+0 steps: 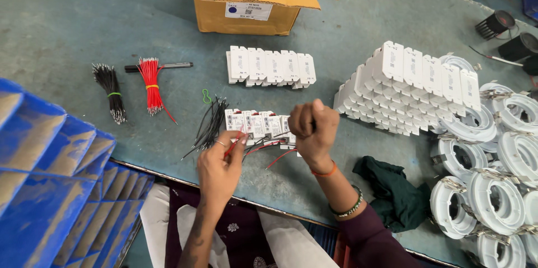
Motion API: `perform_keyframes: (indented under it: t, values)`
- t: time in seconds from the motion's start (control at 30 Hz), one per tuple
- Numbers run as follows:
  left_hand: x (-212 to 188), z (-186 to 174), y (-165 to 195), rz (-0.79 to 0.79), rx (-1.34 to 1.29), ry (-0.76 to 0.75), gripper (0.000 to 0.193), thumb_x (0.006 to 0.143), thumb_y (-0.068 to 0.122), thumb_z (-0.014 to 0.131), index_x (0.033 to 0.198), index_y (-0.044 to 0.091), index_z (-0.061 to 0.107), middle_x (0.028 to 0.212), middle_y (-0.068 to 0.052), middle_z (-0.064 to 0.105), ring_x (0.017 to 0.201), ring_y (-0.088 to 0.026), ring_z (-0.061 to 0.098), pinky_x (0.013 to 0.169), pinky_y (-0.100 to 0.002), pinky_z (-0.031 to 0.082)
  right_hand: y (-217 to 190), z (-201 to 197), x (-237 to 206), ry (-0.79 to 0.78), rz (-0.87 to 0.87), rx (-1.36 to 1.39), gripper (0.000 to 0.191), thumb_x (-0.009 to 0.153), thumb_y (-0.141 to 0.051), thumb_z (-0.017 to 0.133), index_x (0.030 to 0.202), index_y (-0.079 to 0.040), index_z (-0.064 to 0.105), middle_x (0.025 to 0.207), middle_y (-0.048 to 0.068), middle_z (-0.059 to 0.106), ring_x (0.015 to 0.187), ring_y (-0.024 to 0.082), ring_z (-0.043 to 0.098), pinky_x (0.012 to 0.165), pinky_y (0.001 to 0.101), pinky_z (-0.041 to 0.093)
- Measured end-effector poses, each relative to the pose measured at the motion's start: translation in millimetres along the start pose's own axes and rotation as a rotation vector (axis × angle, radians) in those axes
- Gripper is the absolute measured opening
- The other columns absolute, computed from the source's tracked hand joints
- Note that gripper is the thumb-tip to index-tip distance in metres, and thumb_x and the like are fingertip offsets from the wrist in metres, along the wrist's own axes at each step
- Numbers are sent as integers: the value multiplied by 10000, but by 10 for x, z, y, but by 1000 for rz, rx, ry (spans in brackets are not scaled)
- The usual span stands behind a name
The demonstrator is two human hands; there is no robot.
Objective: The person assembles small white electronic modules by inserting black and red wires into terminal blocks and securing them with a screwdriver. They handle multiple modules in sequence, organizing them on the table and placing finished units into a cardboard box.
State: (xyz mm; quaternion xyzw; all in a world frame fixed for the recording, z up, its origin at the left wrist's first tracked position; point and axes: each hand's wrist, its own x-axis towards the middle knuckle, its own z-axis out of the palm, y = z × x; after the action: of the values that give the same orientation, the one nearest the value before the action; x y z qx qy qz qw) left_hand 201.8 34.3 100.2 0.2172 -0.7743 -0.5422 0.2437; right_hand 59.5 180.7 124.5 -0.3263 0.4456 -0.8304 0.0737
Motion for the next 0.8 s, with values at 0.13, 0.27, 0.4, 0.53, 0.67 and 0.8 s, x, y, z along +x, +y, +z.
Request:
perform_keyframes:
  t: [0.13,0.27,0.4,0.53,0.67,0.8]
  values:
    - [7,150,-66,38,-41,-6,202,886,149,698,1056,73,776,636,-84,704,477,-146,643,464,-296,454,107,56,66,-1,5,-6,569,1118,-254,417,587,-70,325,530,20,318,471,108,244,449,298,194]
    - [22,245,-151,105,98,-12,175,848,146,730,996,85,801,646,-117,689,506,-203,666,506,-334,477,141,45,75,4,24,-18,562,1113,-252,412,589,-69,327,525,22,323,468,102,245,443,294,193]
    - [55,299,-217,97,187,-45,133,850,168,736,938,91,801,650,-122,689,553,-266,683,547,-380,495,153,15,66,0,29,-7,563,1112,-254,414,588,-65,330,527,22,323,468,99,245,438,291,193]
    - [77,320,-255,73,237,-88,124,857,189,730,905,108,811,641,-118,693,574,-293,684,557,-413,492,176,4,50,14,37,-7,567,1113,-257,417,587,-64,333,528,25,325,470,100,246,439,290,192]
    - [101,307,-284,73,228,-113,140,845,192,720,917,114,813,658,-121,698,589,-297,695,563,-412,501,196,6,49,19,42,-2,569,1113,-259,420,585,-67,331,525,24,324,471,102,246,439,289,191]
    - [113,266,-303,106,201,-127,147,844,194,718,927,113,808,673,-111,706,602,-287,706,575,-400,514,192,8,53,16,41,-8,563,1111,-256,419,588,-67,328,523,24,322,471,98,240,436,288,187]
